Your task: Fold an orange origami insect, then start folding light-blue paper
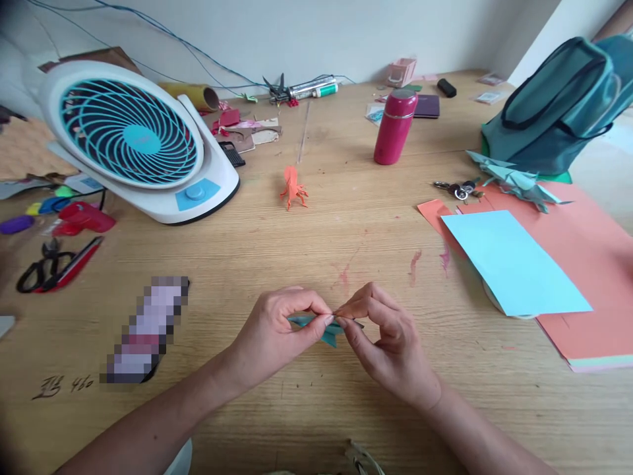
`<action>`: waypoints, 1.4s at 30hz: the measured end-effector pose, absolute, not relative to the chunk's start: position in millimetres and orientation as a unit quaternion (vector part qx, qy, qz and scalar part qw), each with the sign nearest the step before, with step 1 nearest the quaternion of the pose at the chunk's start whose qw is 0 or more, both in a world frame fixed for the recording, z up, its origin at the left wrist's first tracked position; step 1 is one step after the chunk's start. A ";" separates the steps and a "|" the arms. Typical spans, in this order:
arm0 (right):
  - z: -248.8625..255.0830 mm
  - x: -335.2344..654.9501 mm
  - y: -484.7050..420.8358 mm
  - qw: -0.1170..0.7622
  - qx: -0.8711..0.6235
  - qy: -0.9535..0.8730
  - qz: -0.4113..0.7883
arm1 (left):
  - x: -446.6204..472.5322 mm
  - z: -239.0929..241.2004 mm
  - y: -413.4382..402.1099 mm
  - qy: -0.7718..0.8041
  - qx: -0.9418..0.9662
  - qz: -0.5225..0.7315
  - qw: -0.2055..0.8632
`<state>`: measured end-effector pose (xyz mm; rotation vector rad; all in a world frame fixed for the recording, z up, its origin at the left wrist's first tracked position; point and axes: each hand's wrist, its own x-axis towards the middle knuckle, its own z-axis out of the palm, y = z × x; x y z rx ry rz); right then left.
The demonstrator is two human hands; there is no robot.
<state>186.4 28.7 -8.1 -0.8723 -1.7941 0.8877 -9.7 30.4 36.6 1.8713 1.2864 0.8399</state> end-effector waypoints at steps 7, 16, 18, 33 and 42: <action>-4.9 190.4 32.7 0.464 -0.357 -0.719 0.374 | -9.2 36.6 30.8 0.493 0.712 0.336 0.369; -3.2 193.4 37.7 0.475 -0.365 -0.700 0.389 | -13.7 35.2 35.4 0.516 0.678 0.331 0.405; -3.8 194.4 38.8 0.475 -0.365 -0.700 0.389 | -14.3 35.1 36.1 0.524 0.670 0.321 0.416; -6.4 198.0 46.1 0.460 -0.383 -0.653 0.463 | -22.1 32.5 44.8 0.539 0.641 0.276 0.472; -10.3 196.0 48.6 0.422 -0.412 -0.600 0.540 | -26.5 30.2 45.5 0.543 0.659 0.264 0.448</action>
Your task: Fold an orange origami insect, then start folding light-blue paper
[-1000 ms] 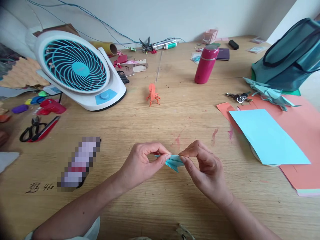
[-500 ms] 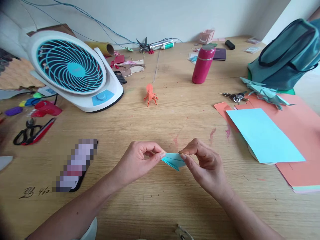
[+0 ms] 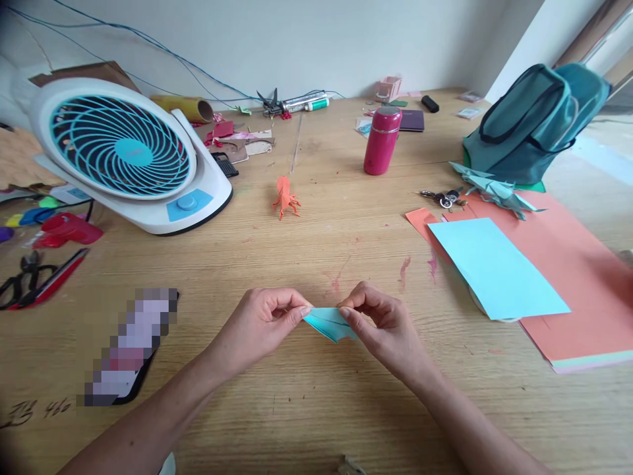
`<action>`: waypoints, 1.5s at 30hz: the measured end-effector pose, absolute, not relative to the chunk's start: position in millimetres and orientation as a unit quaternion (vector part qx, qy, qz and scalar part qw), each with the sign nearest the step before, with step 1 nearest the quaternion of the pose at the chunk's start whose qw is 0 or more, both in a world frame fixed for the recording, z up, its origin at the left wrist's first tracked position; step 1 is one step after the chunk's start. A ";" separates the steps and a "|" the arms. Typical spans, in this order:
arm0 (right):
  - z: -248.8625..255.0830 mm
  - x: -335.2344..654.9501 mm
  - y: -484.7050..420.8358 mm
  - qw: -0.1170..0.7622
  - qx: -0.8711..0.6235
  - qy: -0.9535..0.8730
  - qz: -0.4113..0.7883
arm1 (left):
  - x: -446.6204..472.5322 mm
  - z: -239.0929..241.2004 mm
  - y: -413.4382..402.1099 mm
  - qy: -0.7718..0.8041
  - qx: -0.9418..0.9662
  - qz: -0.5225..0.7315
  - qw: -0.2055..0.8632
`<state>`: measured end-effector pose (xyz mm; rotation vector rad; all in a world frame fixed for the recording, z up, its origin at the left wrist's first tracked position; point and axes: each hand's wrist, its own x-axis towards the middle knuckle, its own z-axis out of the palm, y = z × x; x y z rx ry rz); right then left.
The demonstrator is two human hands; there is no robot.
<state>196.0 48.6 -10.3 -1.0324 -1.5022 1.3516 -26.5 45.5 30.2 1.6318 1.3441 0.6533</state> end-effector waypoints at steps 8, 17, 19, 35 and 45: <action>-19.4 197.1 49.4 0.418 -0.434 -0.595 0.532 | -26.1 32.0 46.8 0.560 0.638 0.259 0.461; -15.1 200.8 47.9 0.405 -0.418 -0.658 0.477 | -29.1 32.8 48.2 0.562 0.638 0.288 0.439; -13.8 200.1 47.9 0.399 -0.419 -0.667 0.470 | -30.5 32.3 48.7 0.564 0.649 0.285 0.424; -13.3 187.7 48.7 0.421 -0.453 -0.535 0.576 | -32.8 33.8 56.2 0.551 0.621 0.310 0.463; -20.3 179.7 45.0 0.440 -0.458 -0.431 0.640 | -31.0 27.8 61.3 0.441 0.536 0.344 0.633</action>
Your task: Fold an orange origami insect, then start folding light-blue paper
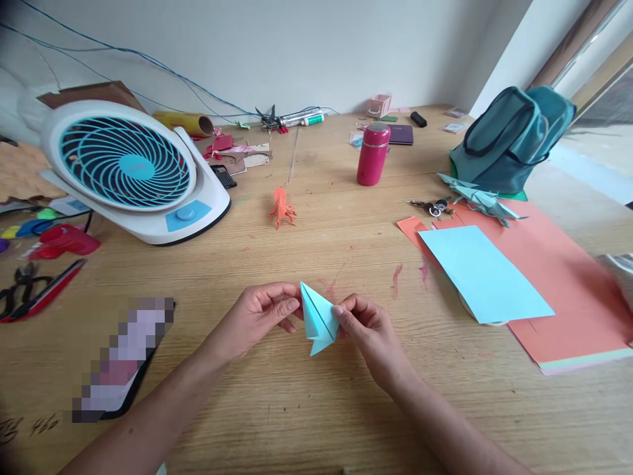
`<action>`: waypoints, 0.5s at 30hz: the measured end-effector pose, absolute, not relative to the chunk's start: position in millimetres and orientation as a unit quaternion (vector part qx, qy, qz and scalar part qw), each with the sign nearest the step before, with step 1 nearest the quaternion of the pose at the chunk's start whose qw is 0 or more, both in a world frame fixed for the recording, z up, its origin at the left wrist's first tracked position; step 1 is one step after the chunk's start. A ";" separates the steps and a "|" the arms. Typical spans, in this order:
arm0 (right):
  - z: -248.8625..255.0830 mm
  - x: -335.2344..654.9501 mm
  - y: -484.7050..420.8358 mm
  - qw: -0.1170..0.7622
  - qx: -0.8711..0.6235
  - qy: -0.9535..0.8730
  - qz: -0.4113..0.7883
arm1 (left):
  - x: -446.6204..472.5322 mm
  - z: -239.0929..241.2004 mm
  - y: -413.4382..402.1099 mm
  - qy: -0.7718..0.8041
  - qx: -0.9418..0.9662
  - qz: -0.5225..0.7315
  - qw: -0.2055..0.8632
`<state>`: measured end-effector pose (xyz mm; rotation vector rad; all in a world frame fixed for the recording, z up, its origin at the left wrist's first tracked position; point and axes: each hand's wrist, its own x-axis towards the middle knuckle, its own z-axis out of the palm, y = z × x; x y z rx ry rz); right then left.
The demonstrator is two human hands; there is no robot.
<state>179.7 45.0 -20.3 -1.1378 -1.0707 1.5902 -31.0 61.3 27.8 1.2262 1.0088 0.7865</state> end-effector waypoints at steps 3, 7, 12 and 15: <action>-19.3 178.0 42.9 0.439 -0.451 -0.450 0.634 | -27.7 21.2 60.1 0.456 0.532 0.340 0.628; -20.6 173.8 40.1 0.431 -0.437 -0.481 0.626 | -25.3 14.8 58.4 0.485 0.536 0.345 0.598; -22.3 169.0 37.6 0.425 -0.422 -0.495 0.630 | -21.6 12.1 55.3 0.504 0.567 0.337 0.557; -19.0 168.3 37.3 0.410 -0.435 -0.508 0.620 | -19.2 11.6 53.4 0.509 0.578 0.339 0.541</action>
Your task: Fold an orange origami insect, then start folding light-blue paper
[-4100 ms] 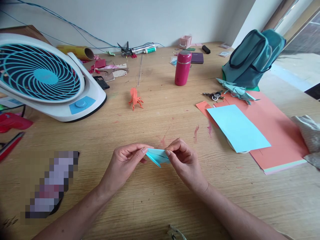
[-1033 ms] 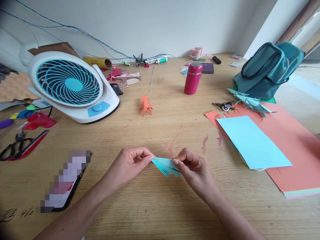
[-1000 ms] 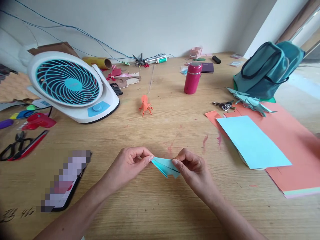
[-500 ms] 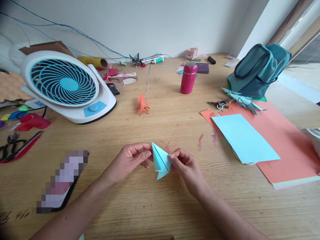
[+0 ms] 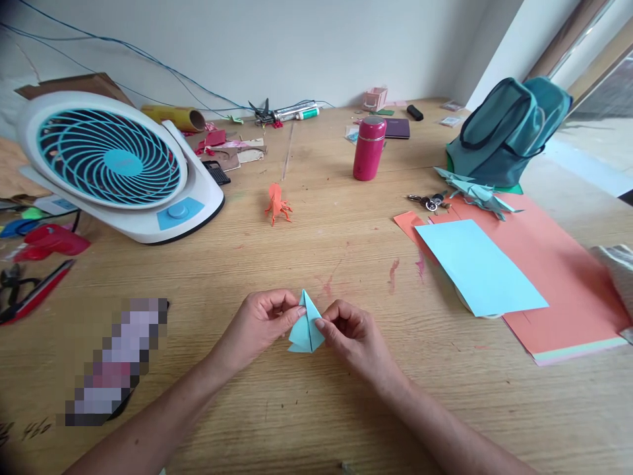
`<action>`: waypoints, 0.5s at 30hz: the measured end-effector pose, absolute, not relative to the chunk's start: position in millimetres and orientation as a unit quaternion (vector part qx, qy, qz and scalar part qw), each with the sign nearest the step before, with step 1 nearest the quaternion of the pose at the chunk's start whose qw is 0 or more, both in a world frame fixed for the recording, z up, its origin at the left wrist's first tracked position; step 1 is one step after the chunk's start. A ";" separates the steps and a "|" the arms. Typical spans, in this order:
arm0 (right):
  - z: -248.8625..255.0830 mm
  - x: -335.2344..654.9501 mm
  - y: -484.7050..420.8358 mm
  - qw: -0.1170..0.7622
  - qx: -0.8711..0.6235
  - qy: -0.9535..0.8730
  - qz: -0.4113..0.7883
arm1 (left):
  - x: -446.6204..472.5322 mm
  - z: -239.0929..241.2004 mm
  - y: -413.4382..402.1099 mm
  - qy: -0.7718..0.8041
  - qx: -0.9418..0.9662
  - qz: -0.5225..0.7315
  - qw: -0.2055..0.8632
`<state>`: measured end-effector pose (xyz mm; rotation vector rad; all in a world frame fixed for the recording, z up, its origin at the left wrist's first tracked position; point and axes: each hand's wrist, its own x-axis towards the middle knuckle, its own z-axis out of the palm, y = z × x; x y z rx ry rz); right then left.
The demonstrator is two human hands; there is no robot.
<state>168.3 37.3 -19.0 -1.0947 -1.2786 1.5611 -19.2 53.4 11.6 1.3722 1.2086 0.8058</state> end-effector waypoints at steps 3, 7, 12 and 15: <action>-15.5 168.2 37.6 0.403 -0.441 -0.509 0.620 | -18.4 11.8 52.5 0.496 0.579 0.345 0.548; -14.2 168.4 38.1 0.388 -0.442 -0.501 0.635 | -19.3 13.3 52.7 0.478 0.574 0.359 0.560; -14.2 168.9 38.1 0.372 -0.427 -0.501 0.654 | -19.7 13.5 54.0 0.473 0.531 0.363 0.601; -14.3 169.1 37.5 0.372 -0.418 -0.505 0.657 | -19.5 12.1 54.6 0.456 0.481 0.364 0.654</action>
